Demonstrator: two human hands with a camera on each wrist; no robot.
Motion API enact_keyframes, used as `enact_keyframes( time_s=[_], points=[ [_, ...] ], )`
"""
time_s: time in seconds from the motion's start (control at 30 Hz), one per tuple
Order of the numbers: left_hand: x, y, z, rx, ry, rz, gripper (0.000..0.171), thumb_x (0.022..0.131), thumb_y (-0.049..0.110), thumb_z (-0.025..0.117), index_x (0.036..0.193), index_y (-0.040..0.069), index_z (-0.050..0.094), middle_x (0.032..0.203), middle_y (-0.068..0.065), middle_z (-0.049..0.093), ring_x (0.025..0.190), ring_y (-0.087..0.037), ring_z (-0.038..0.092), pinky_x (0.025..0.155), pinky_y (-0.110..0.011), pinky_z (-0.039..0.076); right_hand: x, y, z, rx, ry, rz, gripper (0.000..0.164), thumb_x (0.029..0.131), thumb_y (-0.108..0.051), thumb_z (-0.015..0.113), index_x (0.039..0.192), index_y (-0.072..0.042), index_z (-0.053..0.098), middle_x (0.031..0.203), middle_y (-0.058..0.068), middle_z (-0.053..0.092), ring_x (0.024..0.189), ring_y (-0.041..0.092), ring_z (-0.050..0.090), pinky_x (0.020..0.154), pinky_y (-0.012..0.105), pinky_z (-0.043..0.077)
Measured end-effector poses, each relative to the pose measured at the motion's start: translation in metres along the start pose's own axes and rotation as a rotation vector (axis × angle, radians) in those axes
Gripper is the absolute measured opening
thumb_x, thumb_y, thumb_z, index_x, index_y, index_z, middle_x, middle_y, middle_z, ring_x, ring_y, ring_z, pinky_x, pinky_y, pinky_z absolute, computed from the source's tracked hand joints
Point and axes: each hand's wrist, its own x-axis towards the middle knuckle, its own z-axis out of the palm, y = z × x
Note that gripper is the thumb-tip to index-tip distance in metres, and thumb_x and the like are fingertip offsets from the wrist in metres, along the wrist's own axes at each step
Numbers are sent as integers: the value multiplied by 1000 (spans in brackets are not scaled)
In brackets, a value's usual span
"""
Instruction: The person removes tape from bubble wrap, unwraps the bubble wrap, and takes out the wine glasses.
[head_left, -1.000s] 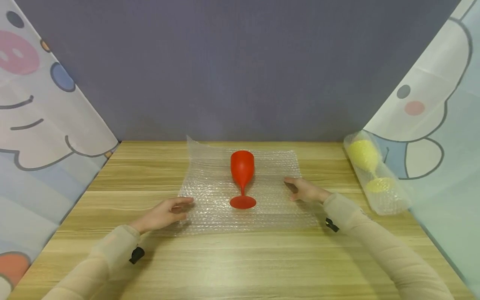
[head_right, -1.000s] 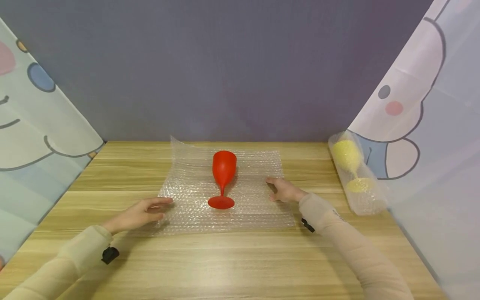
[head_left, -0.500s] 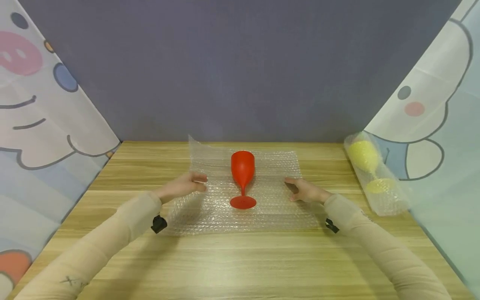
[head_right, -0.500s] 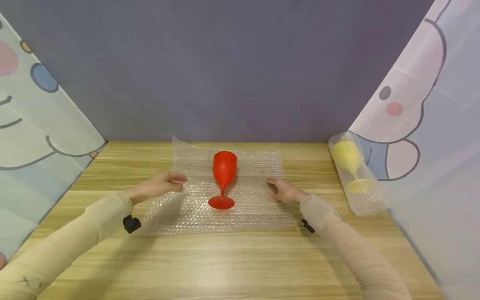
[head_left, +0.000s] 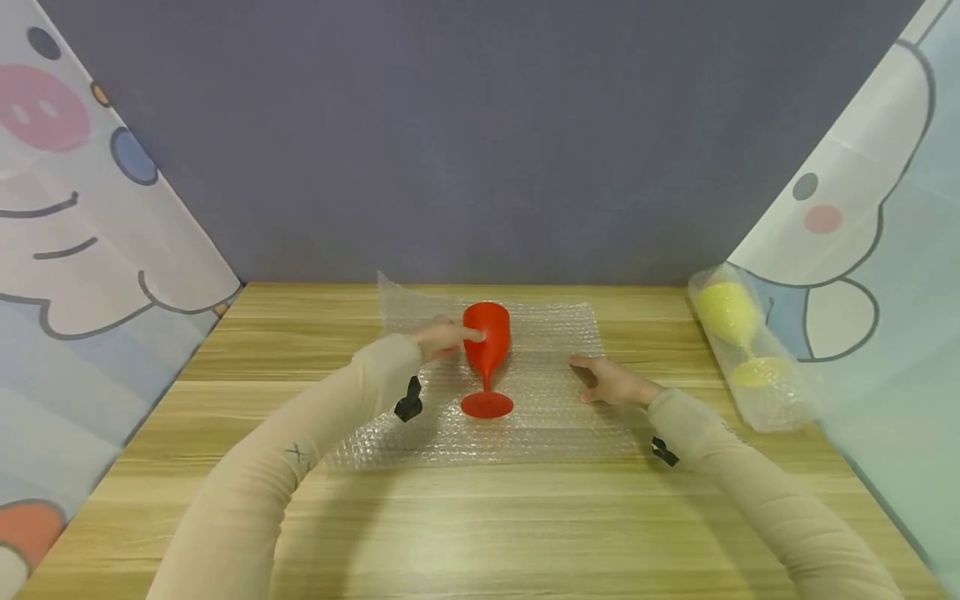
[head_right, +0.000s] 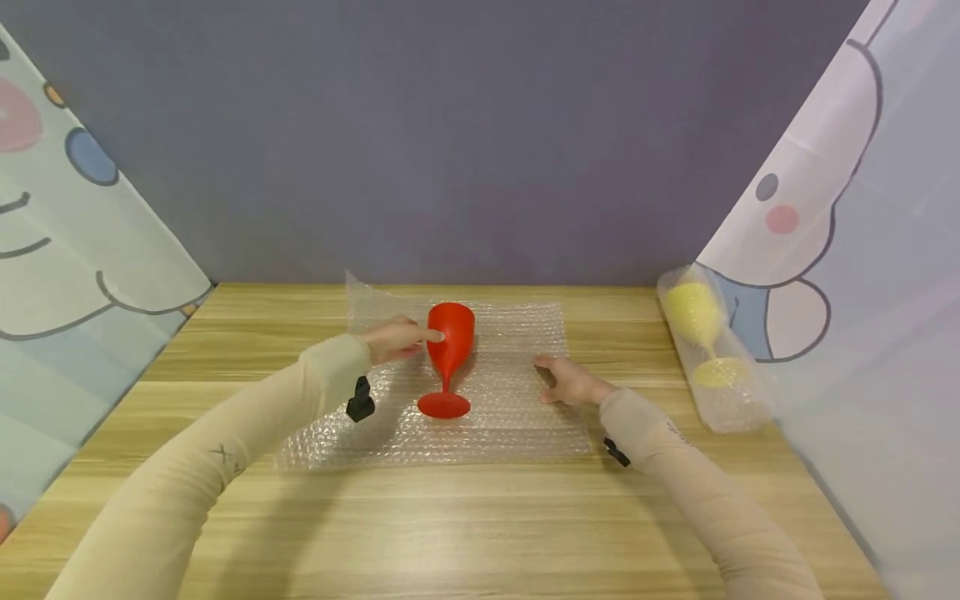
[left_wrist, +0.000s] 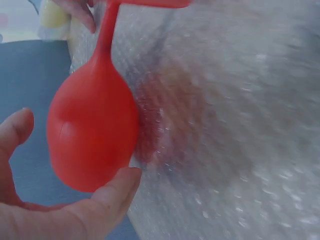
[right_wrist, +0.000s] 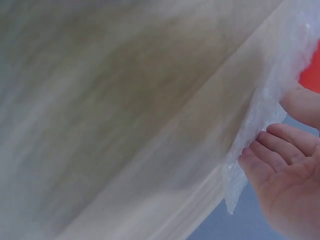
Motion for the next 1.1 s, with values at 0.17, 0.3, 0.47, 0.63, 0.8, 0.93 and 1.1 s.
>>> enact_keyframes(
  time_s=[0.17, 0.3, 0.47, 0.63, 0.8, 0.93, 1.1],
  points=[
    [19, 13, 13, 9, 17, -55, 76, 78, 33, 69, 136, 0, 33, 139, -10, 40, 127, -24, 40, 107, -38, 35, 0, 1, 1, 18, 2, -19, 74, 79, -9, 68, 137, 13, 27, 140, 30, 32, 131, 43, 28, 107, 52, 29],
    [29, 19, 21, 88, 33, -98, 90, 73, 48, 69, 139, 4, 28, 138, -9, 41, 123, -23, 43, 104, -37, 39, -2, 2, 1, 20, 11, -32, 74, 78, -7, 68, 135, 16, 28, 140, 32, 30, 130, 45, 27, 108, 53, 27],
    [41, 20, 25, 260, 122, -128, 94, 71, 58, 65, 141, 8, 27, 137, -8, 41, 117, -23, 46, 97, -36, 43, -3, 1, 2, 6, 19, -43, 73, 77, -6, 69, 134, 17, 28, 139, 34, 31, 130, 46, 27, 108, 54, 26],
    [48, 17, 31, 305, 155, -142, 91, 70, 58, 65, 138, 7, 31, 126, -9, 49, 97, -20, 55, 77, -28, 50, -2, -1, 3, 16, 8, -25, 74, 77, -7, 69, 136, 15, 28, 141, 32, 29, 131, 45, 25, 108, 54, 26],
    [54, 16, 35, 326, 153, -131, 89, 70, 57, 64, 136, 7, 34, 120, -9, 52, 87, -18, 55, 63, -24, 48, -1, 0, 3, 8, 9, -23, 75, 77, -7, 69, 135, 15, 28, 141, 32, 30, 132, 45, 25, 109, 54, 24],
    [60, 17, 34, 342, 154, -144, 92, 70, 57, 63, 139, 7, 30, 126, -9, 49, 92, -19, 55, 68, -26, 48, 0, 1, 2, 9, 8, -14, 75, 77, -7, 69, 136, 14, 28, 141, 31, 29, 132, 44, 24, 109, 53, 22],
    [57, 20, 36, 292, 146, -149, 89, 72, 54, 63, 140, 7, 29, 129, -10, 47, 99, -21, 53, 82, -31, 49, -1, 1, 1, 12, 6, 7, 75, 76, -7, 69, 136, 13, 28, 142, 30, 29, 132, 44, 24, 109, 53, 23]
  ],
)
